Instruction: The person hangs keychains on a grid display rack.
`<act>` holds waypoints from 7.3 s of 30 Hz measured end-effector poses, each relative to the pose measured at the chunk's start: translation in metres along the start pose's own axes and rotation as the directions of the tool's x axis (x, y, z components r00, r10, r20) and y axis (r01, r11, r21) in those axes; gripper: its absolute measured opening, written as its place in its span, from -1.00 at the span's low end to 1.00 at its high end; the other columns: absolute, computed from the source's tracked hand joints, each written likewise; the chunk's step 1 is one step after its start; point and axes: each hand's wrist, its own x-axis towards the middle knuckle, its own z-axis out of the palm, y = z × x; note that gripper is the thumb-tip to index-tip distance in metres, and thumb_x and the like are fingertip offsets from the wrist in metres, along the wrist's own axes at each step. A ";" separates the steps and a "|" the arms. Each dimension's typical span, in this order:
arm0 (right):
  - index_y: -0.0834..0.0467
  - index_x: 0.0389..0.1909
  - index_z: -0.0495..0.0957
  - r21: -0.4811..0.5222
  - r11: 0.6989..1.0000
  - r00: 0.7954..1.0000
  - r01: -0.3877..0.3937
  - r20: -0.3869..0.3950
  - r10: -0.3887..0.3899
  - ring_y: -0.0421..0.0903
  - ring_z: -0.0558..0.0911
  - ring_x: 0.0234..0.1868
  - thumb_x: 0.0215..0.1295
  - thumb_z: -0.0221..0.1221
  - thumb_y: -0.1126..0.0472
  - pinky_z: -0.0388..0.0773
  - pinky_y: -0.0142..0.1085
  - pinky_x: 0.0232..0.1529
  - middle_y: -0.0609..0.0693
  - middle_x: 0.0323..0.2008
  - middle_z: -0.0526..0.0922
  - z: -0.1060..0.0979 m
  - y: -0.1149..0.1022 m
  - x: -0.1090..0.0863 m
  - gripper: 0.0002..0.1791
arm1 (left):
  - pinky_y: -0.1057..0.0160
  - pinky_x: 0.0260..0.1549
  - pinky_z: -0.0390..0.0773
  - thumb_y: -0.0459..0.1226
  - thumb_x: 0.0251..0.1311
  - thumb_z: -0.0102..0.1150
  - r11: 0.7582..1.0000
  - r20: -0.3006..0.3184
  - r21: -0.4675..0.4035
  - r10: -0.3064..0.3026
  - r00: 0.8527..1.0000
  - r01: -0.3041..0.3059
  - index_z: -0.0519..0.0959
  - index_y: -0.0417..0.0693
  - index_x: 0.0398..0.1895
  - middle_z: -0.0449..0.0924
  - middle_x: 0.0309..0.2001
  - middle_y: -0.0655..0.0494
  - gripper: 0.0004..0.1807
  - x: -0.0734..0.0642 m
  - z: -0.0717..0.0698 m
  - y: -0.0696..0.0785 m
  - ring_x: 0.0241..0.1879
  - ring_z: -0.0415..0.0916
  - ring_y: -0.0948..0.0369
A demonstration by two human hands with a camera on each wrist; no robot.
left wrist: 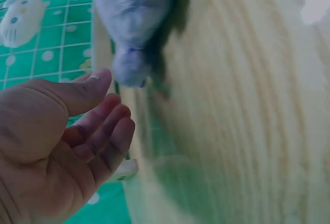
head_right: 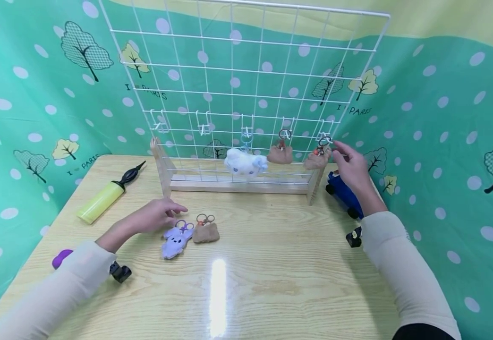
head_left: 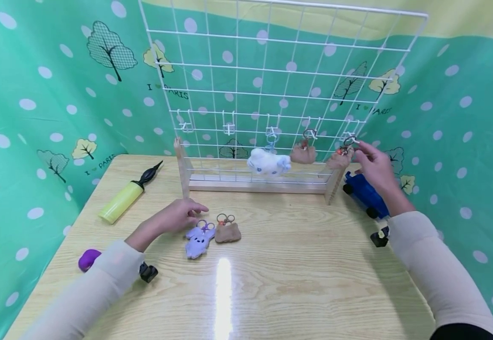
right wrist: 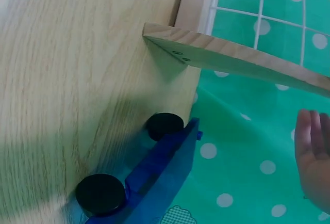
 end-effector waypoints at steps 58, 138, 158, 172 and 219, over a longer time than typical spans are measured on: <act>-0.10 0.54 0.28 0.083 0.996 0.999 0.021 -0.033 -0.018 -0.46 0.60 -0.20 0.61 -0.11 -0.09 0.76 -0.33 -0.31 -0.11 0.14 0.55 0.013 0.009 -0.003 -0.45 | 0.37 -0.31 0.64 -0.44 0.27 0.26 0.992 -0.002 -0.019 0.122 0.993 -0.122 0.66 0.06 -0.11 0.70 -0.39 0.23 -0.77 -0.008 0.013 -0.020 -0.40 0.57 0.41; -0.13 0.56 0.24 0.015 1.000 1.000 0.016 -0.023 -0.016 -0.37 0.59 -0.17 0.60 -0.14 -0.18 0.66 -0.55 -0.31 0.23 0.31 0.51 0.016 0.010 -0.005 -0.40 | 0.39 -0.52 0.44 -0.30 0.37 0.26 0.939 -0.583 -0.231 0.076 0.809 -0.254 0.61 -0.07 0.07 0.67 -0.27 -0.09 -0.76 0.057 -0.082 0.095 -0.42 0.44 0.13; -0.14 0.56 0.24 0.017 0.999 0.999 0.033 -0.032 -0.032 -0.09 0.66 -0.05 0.60 -0.14 -0.18 0.66 -0.55 -0.31 0.22 0.27 0.53 0.014 0.012 -0.004 -0.40 | 0.34 -0.44 0.52 -0.27 0.38 0.25 0.929 -0.604 -0.292 0.006 0.797 -0.228 0.58 0.03 0.11 0.64 -0.21 -0.06 -0.73 0.075 -0.089 0.103 -0.33 0.48 0.14; -0.20 0.55 0.25 0.000 1.000 0.999 0.022 -0.039 -0.022 -0.08 0.65 -0.05 0.58 -0.16 -0.22 0.66 -0.55 -0.31 0.23 0.27 0.53 0.015 0.015 -0.003 -0.41 | 0.36 -0.41 0.54 -0.21 0.44 0.20 0.933 -0.564 -0.312 -0.028 0.825 -0.182 0.54 0.00 0.27 0.54 -0.11 -0.05 -0.62 0.055 -0.085 0.081 -0.25 0.49 0.11; -0.18 0.55 0.25 0.009 0.999 0.999 0.033 -0.035 -0.032 0.13 0.64 0.03 0.59 -0.15 -0.21 0.65 -0.56 -0.29 0.20 0.26 0.53 0.015 0.012 -0.005 -0.41 | 0.09 -0.03 0.70 -0.36 0.31 0.28 0.998 -0.076 0.013 0.061 0.995 -0.060 0.65 -0.12 0.18 0.72 -0.02 -0.08 -0.64 0.047 0.012 0.019 -0.05 0.65 0.08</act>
